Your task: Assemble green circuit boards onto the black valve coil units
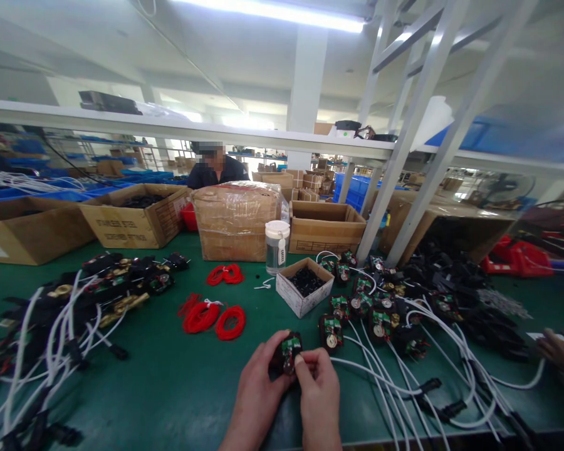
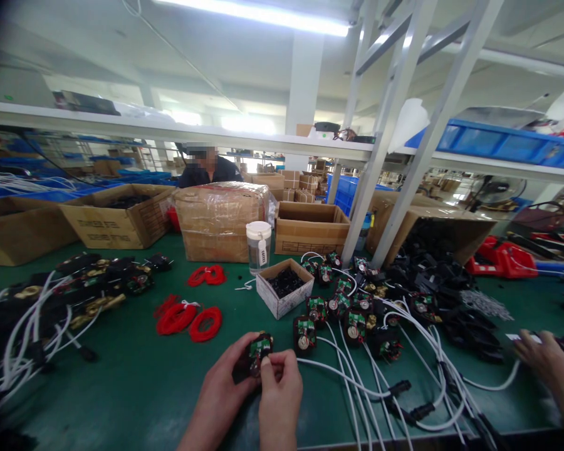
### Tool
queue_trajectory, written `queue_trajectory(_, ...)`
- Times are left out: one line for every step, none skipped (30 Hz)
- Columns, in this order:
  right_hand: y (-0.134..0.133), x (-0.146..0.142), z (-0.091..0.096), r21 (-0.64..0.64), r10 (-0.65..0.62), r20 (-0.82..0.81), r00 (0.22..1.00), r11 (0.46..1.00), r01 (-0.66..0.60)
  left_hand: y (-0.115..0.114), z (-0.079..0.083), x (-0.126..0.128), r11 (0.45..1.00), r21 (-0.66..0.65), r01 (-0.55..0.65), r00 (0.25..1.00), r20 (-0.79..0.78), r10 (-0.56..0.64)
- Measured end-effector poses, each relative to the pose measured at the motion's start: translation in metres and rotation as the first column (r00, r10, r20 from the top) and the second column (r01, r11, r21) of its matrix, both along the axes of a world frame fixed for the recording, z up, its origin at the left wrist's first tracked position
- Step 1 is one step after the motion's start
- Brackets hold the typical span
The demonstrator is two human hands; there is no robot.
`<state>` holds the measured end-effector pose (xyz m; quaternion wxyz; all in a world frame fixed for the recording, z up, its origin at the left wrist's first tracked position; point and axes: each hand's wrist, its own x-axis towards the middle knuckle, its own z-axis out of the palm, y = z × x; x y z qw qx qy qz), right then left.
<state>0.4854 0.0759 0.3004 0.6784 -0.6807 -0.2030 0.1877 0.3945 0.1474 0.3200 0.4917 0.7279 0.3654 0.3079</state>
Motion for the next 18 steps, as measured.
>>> queue_trajectory(0.001, -0.001, -0.002, 0.012, -0.019, -0.03, 0.999, 1.0, 0.019, 0.0, 0.0, 0.0, 1.0, 0.002, -0.001, 1.0, -0.005, 0.001)
queue_trajectory(0.001, -0.002, -0.003, 0.02, -0.031, -0.054, 0.998, 0.999, 0.032, 0.0, 0.0, 0.0, 1.0, 0.007, -0.004, 1.0, -0.01, 0.004)
queue_trajectory(0.001, -0.003, -0.003, 0.025, -0.031, -0.072, 0.997, 0.999, 0.033, 0.0, 0.0, 0.0, 1.0, 0.013, -0.007, 1.0, -0.012, 0.007)
queue_trajectory(0.001, -0.003, -0.003, 0.026, -0.024, -0.08, 0.996, 0.999, 0.026, 0.0, 0.0, 0.0, 1.0, 0.021, -0.012, 1.0, -0.012, 0.012)
queue_trajectory(0.001, -0.003, -0.002, 0.024, -0.011, -0.081, 0.997, 1.0, 0.013, 0.0, 0.0, 0.0, 0.999, 0.03, -0.016, 1.0, -0.009, 0.016)
queue_trajectory(0.0, -0.003, -0.001, 0.021, 0.004, -0.076, 0.997, 1.0, -0.003, 0.0, -0.001, 0.0, 0.999, 0.036, -0.019, 1.0, -0.007, 0.019)
queue_trajectory(0.0, -0.002, 0.0, 0.021, 0.02, -0.07, 0.997, 1.0, -0.018, 0.0, -0.001, 0.0, 0.999, 0.041, -0.023, 1.0, -0.006, 0.024)
queue_trajectory(0.0, -0.002, 0.001, 0.021, 0.032, -0.065, 0.997, 0.999, -0.031, 0.0, -0.002, 0.0, 0.999, 0.044, -0.026, 1.0, -0.006, 0.026)
queue_trajectory(0.0, -0.001, 0.002, 0.022, 0.041, -0.061, 0.997, 0.999, -0.04, 0.0, -0.002, 0.0, 0.999, 0.046, -0.027, 1.0, -0.007, 0.028)
queue_trajectory(0.0, 0.0, 0.003, 0.022, 0.05, -0.056, 0.997, 0.999, -0.049, 0.0, -0.003, 0.0, 0.998, 0.048, -0.028, 1.0, -0.008, 0.029)
queue_trajectory(0.001, 0.0, 0.004, 0.021, 0.061, -0.048, 0.997, 0.998, -0.06, 0.0, -0.004, 0.0, 0.998, 0.051, -0.027, 1.0, -0.007, 0.027)
queue_trajectory(0.0, 0.001, 0.004, 0.017, 0.076, -0.035, 0.996, 0.997, -0.076, 0.0, -0.004, 0.0, 0.998, 0.052, -0.023, 1.0, -0.004, 0.023)
queue_trajectory(0.0, 0.003, 0.003, 0.007, 0.093, -0.014, 0.996, 0.996, -0.093, 0.001, -0.005, 0.0, 0.998, 0.054, -0.017, 1.0, 0.002, 0.017)
queue_trajectory(-0.002, 0.004, 0.001, -0.011, 0.106, 0.019, 0.994, 0.994, -0.106, 0.001, -0.006, -0.001, 0.998, 0.055, -0.01, 1.0, 0.004, 0.01)
queue_trajectory(-0.004, 0.007, -0.001, -0.035, 0.109, 0.069, 0.992, 0.994, -0.107, 0.002, -0.006, -0.002, 0.998, 0.058, -0.005, 1.0, 0.003, 0.005)
queue_trajectory(-0.007, 0.01, -0.004, -0.056, 0.105, 0.139, 0.985, 0.994, -0.098, 0.003, -0.007, -0.003, 0.998, 0.063, 0.0, 1.0, -0.002, 0.0)
queue_trajectory(-0.011, 0.013, -0.007, -0.072, 0.104, 0.231, 0.967, 0.993, -0.089, 0.005, -0.008, -0.004, 0.998, 0.068, 0.006, 1.0, -0.009, -0.006)
queue_trajectory(-0.015, 0.017, -0.011, -0.079, 0.099, 0.339, 0.936, 0.994, -0.077, 0.007, -0.008, -0.006, 0.998, 0.068, 0.016, 1.0, -0.019, -0.014)
